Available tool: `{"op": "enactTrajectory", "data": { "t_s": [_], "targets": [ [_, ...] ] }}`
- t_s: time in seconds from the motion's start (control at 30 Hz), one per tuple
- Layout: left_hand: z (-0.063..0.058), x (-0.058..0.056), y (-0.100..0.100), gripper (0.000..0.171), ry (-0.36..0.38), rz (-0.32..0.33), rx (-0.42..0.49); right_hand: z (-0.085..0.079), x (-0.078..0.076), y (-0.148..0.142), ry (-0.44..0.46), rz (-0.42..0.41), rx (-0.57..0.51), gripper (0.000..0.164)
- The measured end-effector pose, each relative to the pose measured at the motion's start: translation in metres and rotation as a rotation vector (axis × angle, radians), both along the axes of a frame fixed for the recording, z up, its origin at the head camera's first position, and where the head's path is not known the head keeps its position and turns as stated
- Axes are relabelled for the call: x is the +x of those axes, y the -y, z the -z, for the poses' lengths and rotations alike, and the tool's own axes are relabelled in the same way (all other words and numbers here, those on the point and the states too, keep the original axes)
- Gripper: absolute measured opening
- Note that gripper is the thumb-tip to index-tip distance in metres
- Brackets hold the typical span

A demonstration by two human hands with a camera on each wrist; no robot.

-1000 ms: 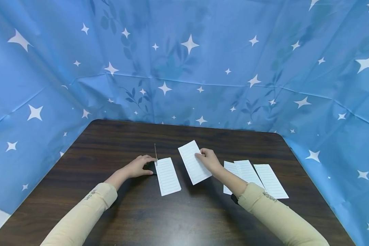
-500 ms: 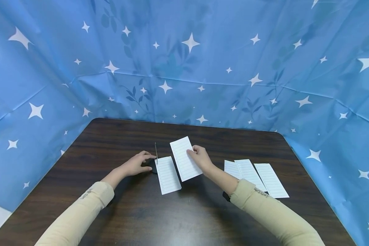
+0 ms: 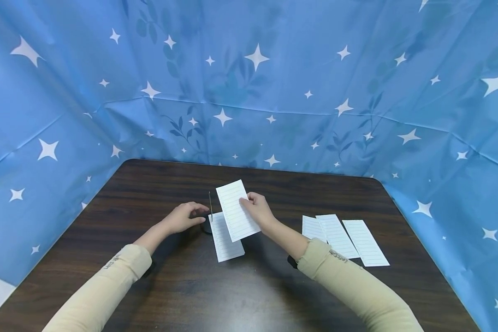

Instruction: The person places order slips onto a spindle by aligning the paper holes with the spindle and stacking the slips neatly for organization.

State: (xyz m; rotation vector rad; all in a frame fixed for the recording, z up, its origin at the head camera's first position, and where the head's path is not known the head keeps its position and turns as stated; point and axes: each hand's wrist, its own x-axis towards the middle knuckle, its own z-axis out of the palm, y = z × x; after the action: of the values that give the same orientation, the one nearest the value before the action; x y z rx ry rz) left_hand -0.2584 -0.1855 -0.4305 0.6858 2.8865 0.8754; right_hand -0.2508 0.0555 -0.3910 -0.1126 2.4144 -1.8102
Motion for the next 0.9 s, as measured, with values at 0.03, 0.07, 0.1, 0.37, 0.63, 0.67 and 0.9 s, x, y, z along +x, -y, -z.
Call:
{"op": "enactTrajectory", "data": {
  "t_s": [0.03,0.07,0.1,0.37,0.63,0.67,0.9],
  "targets": [
    [-0.001,0.000,-0.001,0.029,-0.007,-0.023,0.024,0.000,0.000,0.001,0.001,-0.005,-0.006,0.022],
    [-0.002,-0.001,-0.002,0.028,-0.015,-0.045,0.051,-0.001,-0.001,0.003,0.002,-0.007,-0.008,0.022],
    [-0.002,-0.001,-0.003,0.027,-0.020,-0.065,0.079,-0.001,-0.001,0.004,0.003,-0.007,-0.015,0.022],
    [-0.017,-0.002,-0.013,0.027,-0.046,-0.260,0.333,-0.005,0.000,0.019,0.021,-0.013,-0.052,0.023],
    [-0.039,0.003,-0.025,0.037,0.015,-0.406,0.431,-0.002,0.002,0.032,0.068,0.000,-0.034,0.024],
    [-0.041,0.004,-0.027,0.039,0.018,-0.407,0.439,-0.002,0.002,0.032,0.067,0.008,-0.032,0.023],
    [-0.045,0.003,-0.033,0.047,0.032,-0.415,0.499,-0.003,-0.004,0.031,0.063,0.030,-0.056,0.024]
  ]
}}
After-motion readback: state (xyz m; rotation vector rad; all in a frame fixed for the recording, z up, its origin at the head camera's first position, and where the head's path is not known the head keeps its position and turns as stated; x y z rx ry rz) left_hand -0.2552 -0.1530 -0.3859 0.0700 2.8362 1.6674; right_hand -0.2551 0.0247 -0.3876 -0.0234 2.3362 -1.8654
